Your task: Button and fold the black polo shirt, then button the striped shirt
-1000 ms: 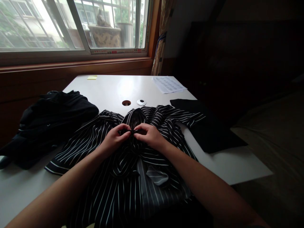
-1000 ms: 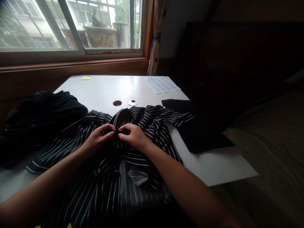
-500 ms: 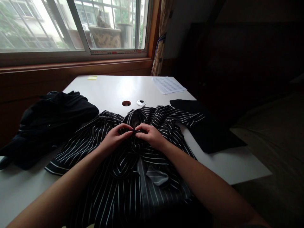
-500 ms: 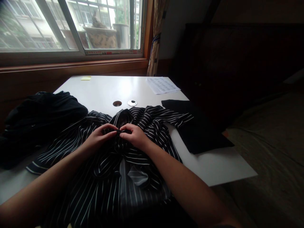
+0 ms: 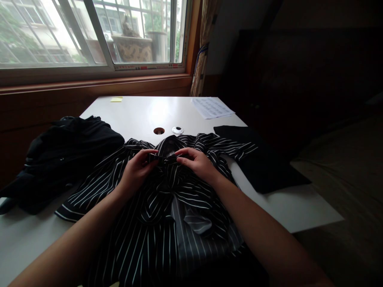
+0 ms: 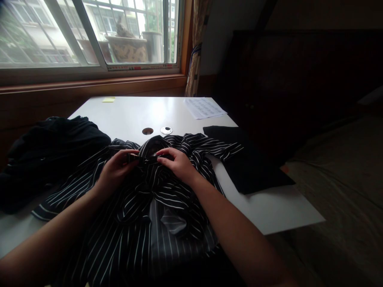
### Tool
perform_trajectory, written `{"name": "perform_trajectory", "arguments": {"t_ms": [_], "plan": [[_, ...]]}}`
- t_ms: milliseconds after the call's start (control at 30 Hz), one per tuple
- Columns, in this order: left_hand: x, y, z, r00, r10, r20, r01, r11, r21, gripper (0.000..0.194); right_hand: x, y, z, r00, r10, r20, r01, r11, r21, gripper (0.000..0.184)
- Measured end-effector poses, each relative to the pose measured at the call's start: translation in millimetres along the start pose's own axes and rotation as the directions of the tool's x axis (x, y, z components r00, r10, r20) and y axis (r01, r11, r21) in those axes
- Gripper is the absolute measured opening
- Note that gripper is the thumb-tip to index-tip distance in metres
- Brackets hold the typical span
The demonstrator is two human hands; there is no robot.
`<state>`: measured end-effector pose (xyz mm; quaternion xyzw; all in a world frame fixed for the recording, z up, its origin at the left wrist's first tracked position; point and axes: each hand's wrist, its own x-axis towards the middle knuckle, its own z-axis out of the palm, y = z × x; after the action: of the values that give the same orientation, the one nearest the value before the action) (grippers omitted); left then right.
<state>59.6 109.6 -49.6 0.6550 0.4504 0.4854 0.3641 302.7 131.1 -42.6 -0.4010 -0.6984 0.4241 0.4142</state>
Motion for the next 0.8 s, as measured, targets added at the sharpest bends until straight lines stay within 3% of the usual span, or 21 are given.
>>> {"name": "perform_trajectory", "arguments": {"t_ms": [200, 300, 367, 467, 533, 600, 700, 733, 800], "plan": [[6, -4, -7.5, 0.986, 0.082, -0.148, -0.06, 0.988, 0.145, 0.032, 3, 2, -7, 0.994, -0.098, -0.045, 0.088, 0.978, -0.187, 0.027], [8, -6, -10.4, 0.976, 0.124, -0.177, -0.101, 0.986, 0.134, 0.033, 4, 5, -10, 0.982, -0.18, -0.061, 0.158, 0.952, -0.263, 0.026], [8, -4, -12.7, 0.962, 0.194, -0.19, -0.168, 0.975, 0.145, 0.032, 5, 9, -10, 0.976, -0.195, -0.096, 0.162, 0.947, -0.278, 0.028], [6, 3, -16.9, 0.914, 0.353, -0.197, -0.278, 0.903, 0.328, 0.023, 6, 14, -11, 0.972, -0.177, -0.152, 0.134, 0.958, -0.253, 0.03], [2, 9, -18.6, 0.895, 0.435, -0.099, -0.357, 0.832, 0.425, 0.011, 6, 16, -10, 0.969, -0.182, -0.165, 0.143, 0.964, -0.225, 0.034], [-2, 13, -17.7, 0.875, 0.472, 0.111, -0.473, 0.78, 0.409, 0.005, 5, 15, -10, 0.965, -0.211, -0.159, 0.174, 0.961, -0.217, 0.041], [-5, 15, -12.2, 0.775, 0.442, 0.452, -0.608, 0.715, 0.344, 0.013, 2, 10, -9, 0.952, -0.271, -0.14, 0.227, 0.936, -0.269, 0.041], [-6, 14, -10.0, 0.756, 0.412, 0.509, -0.62, 0.7, 0.354, 0.016, 1, 8, -8, 0.945, -0.291, -0.147, 0.239, 0.925, -0.294, 0.038], [-4, 9, -6.6, 0.772, 0.353, 0.528, -0.596, 0.691, 0.41, 0.019, 0, 4, -7, 0.929, -0.322, -0.183, 0.248, 0.907, -0.341, 0.028]]}}
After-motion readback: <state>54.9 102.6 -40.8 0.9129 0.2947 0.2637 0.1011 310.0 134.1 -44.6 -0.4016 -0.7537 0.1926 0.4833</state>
